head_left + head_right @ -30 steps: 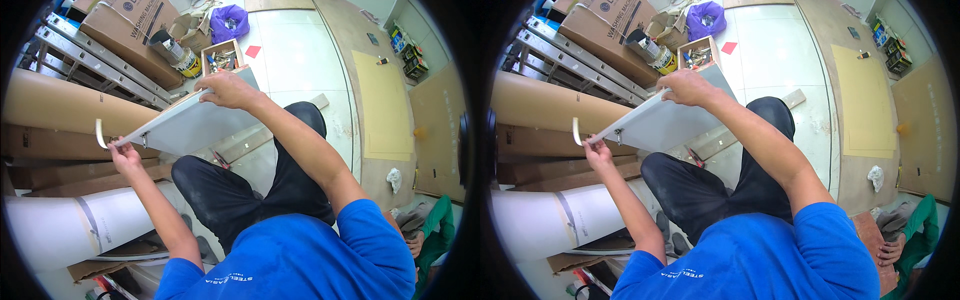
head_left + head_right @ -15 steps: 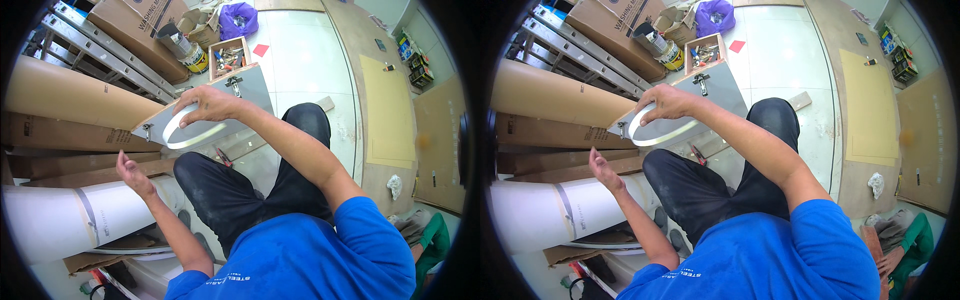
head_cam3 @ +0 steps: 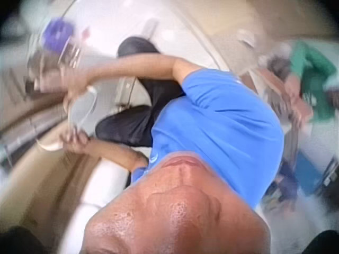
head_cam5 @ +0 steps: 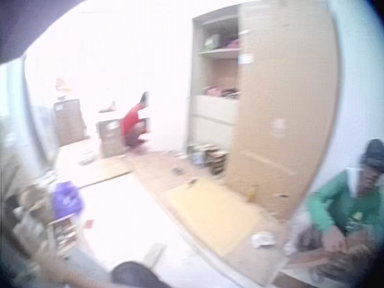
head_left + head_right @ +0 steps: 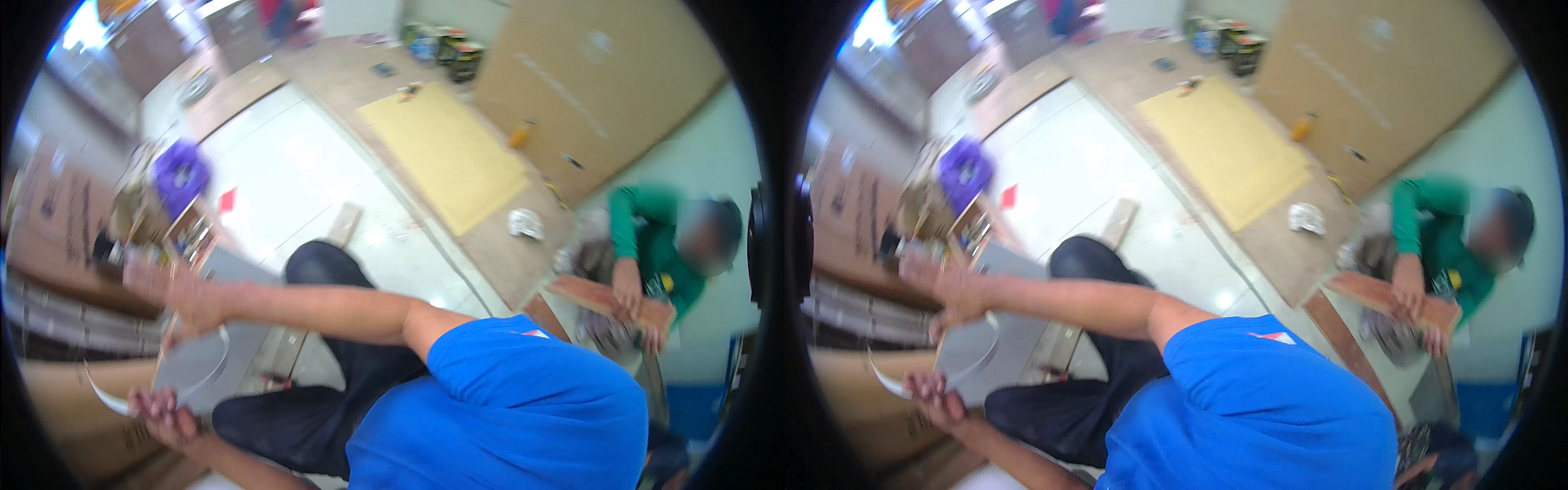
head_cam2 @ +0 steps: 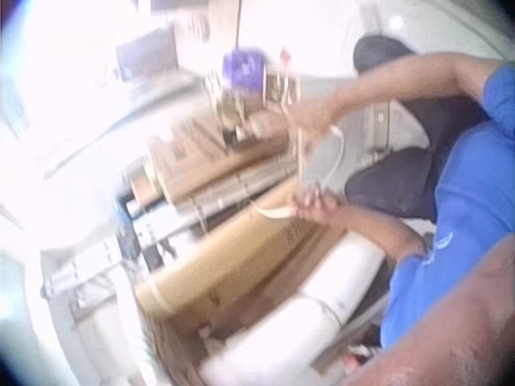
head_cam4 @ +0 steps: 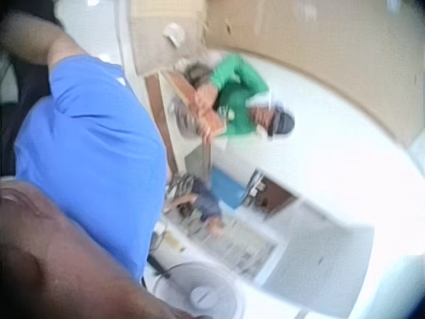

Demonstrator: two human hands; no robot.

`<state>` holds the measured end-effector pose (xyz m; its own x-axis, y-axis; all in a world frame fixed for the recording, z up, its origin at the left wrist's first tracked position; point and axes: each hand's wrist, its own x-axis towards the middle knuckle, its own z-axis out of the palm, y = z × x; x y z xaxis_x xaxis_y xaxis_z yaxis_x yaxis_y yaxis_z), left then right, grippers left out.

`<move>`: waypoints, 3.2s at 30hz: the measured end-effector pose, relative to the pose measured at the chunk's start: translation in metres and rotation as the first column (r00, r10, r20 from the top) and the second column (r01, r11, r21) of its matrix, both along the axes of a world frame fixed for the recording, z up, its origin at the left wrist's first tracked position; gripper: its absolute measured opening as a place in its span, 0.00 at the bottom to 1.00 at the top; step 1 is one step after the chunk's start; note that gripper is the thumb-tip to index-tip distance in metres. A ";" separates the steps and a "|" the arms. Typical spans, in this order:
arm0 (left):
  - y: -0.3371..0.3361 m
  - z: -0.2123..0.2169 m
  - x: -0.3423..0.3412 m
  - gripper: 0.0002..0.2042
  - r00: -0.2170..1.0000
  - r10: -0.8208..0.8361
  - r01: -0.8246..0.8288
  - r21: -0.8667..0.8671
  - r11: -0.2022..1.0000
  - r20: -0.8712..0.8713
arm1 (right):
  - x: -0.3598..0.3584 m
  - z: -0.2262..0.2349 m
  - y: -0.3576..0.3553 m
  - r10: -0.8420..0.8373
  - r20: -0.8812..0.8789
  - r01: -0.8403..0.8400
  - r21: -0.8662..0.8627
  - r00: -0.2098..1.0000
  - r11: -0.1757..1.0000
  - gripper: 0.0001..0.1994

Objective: The person assembles a cabinet door by attaching hinges and applying edge banding. They handle a wooden door panel, metal hinges, and a strip of white edge banding, positioning and pressing the banding along the door edge.

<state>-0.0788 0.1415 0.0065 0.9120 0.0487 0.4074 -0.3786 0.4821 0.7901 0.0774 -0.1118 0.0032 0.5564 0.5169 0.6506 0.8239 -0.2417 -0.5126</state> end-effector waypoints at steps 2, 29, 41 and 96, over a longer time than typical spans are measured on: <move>0.013 0.005 0.014 0.18 0.989 -0.144 0.147 -0.247 0.958 0.030 | -0.028 -0.012 -0.028 0.286 -0.065 -0.287 -0.002 0.956 0.958 0.59; 0.013 -0.006 -0.020 0.39 0.967 -0.253 0.240 -0.417 0.877 0.023 | -0.100 0.023 -0.107 0.101 -0.201 -0.038 0.296 0.974 0.954 0.18; -0.032 0.004 -0.048 0.32 0.901 0.314 -0.197 0.361 0.911 -0.300 | -0.068 0.007 -0.080 0.144 -0.167 -0.096 0.266 0.975 0.959 0.16; -0.035 0.007 0.187 0.18 0.927 0.360 0.200 0.948 -0.246 -0.102 | 0.135 -0.076 -0.057 -0.156 -0.911 0.185 -0.091 0.381 0.979 0.14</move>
<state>0.1082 0.1065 0.0134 0.9844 -0.0502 -0.1688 -0.0049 -0.9660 0.2586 0.2126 -0.1691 -0.0727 0.8967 0.3320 -0.2927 -0.1953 -0.2966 -0.9348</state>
